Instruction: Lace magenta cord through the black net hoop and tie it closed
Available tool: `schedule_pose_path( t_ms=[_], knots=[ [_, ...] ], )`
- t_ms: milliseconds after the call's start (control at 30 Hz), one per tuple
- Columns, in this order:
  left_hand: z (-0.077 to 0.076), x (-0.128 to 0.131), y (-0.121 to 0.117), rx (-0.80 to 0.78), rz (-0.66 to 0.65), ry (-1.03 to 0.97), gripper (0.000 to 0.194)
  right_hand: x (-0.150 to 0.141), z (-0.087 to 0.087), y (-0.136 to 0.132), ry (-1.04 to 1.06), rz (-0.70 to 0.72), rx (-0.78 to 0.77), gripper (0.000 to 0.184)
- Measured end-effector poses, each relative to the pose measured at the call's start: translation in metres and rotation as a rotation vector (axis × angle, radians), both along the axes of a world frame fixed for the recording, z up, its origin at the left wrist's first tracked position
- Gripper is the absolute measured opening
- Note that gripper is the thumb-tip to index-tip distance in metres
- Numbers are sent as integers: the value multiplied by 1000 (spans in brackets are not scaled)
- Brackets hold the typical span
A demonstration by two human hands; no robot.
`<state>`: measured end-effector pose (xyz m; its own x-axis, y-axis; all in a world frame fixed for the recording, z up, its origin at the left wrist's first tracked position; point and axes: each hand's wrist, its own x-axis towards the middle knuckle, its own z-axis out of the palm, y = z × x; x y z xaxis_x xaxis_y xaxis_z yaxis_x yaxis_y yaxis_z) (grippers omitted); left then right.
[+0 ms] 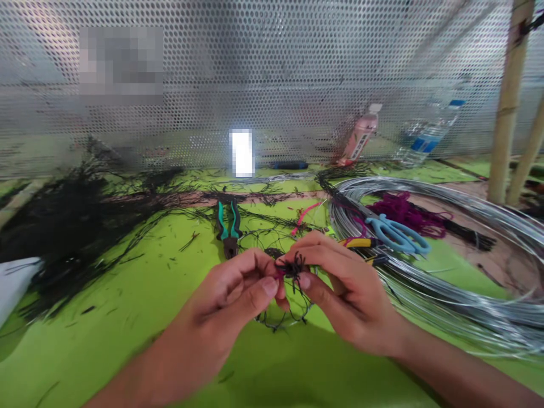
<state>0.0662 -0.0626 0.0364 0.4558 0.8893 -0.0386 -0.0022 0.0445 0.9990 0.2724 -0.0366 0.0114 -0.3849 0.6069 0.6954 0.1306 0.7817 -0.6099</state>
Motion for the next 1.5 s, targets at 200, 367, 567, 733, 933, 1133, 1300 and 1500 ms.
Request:
schedule_pose_path(
  t_ms=[200,367,567,733,933,1133,1300,1500],
  knots=[
    [4,-1,-3,82,43,136,26,4,1,1,-68,18,-26,34],
    [6,-6,-8,92,36,214,28,10,5,8,-26,28,1,28],
    [5,-9,-6,67,-6,200,24,13,7,13,179,124,-237,22],
    [13,-14,-5,137,-102,311,25,13,3,18,318,263,-463,19],
    [5,1,-1,480,-94,397,15,5,9,17,303,42,-403,12],
    [-17,20,-2,605,52,393,10,-1,11,2,171,-56,-487,16],
    [-13,20,-6,600,188,436,7,1,9,-6,104,-130,-404,25],
    [-10,21,-7,299,259,294,26,0,-1,-12,-34,-212,-129,38]
  ],
)
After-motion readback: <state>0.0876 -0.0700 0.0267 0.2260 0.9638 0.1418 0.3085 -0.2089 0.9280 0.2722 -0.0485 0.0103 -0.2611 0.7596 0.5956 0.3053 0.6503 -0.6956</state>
